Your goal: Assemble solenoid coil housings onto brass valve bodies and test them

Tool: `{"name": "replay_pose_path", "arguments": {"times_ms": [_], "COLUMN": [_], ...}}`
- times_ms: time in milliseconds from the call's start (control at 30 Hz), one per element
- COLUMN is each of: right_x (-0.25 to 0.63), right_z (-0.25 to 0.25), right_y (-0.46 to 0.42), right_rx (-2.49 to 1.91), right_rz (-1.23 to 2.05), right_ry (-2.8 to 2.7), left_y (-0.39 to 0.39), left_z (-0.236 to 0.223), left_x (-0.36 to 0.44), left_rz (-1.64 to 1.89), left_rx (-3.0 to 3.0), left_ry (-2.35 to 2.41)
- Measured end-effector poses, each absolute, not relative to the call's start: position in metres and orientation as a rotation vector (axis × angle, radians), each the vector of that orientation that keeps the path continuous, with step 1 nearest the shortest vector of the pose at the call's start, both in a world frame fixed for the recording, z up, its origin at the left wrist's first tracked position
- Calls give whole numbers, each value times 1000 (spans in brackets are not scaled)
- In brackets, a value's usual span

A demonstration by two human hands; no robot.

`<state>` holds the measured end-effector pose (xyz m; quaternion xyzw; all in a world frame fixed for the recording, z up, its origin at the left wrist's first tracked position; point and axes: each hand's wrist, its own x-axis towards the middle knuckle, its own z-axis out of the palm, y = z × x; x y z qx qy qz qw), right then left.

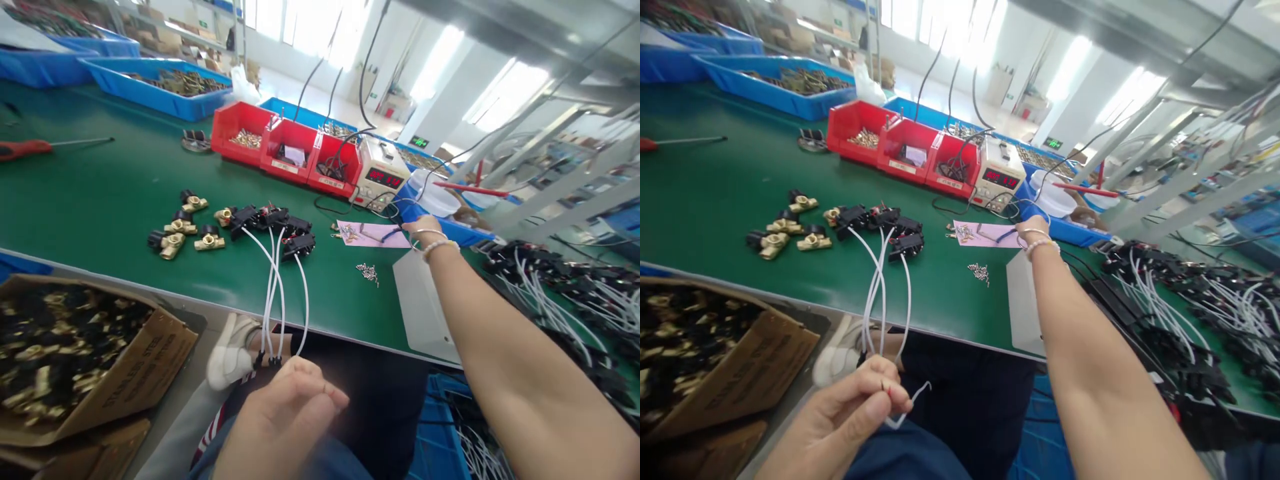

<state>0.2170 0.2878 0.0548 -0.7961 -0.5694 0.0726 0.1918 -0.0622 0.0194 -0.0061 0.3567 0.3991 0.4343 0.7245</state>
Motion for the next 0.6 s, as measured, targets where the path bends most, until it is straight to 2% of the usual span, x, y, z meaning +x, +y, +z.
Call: {"name": "replay_pose_path", "arguments": {"times_ms": [100,167,233,300,400,467,533,600], "right_x": [191,168,148,134,122,120,125,135], "right_z": [70,72,62,42,11,1,2,13], "right_y": [258,209,144,81,18,1,-3,-1], "right_rx": [-2141,-1965,-1739,-1243,-988,-919,-785,-601], "right_rz": [286,490,865,1430,1828,1866,1764,1616], "right_ry": [-1575,-1690,-1846,-1906,-1558,-1201,-888,-642], "left_y": [25,25,25,25,32,41,51,58], "left_z": [1,3,3,3,2,-2,-10,-24], "left_x": [-63,-62,-58,-53,-43,-38,-34,-30], "left_rz": [1062,1101,1131,1111,1064,1118,1088,794], "left_rx": [981,1040,1070,1007,944,1028,1157,1340], "left_ry": [908,900,889,856,836,926,977,873]}}
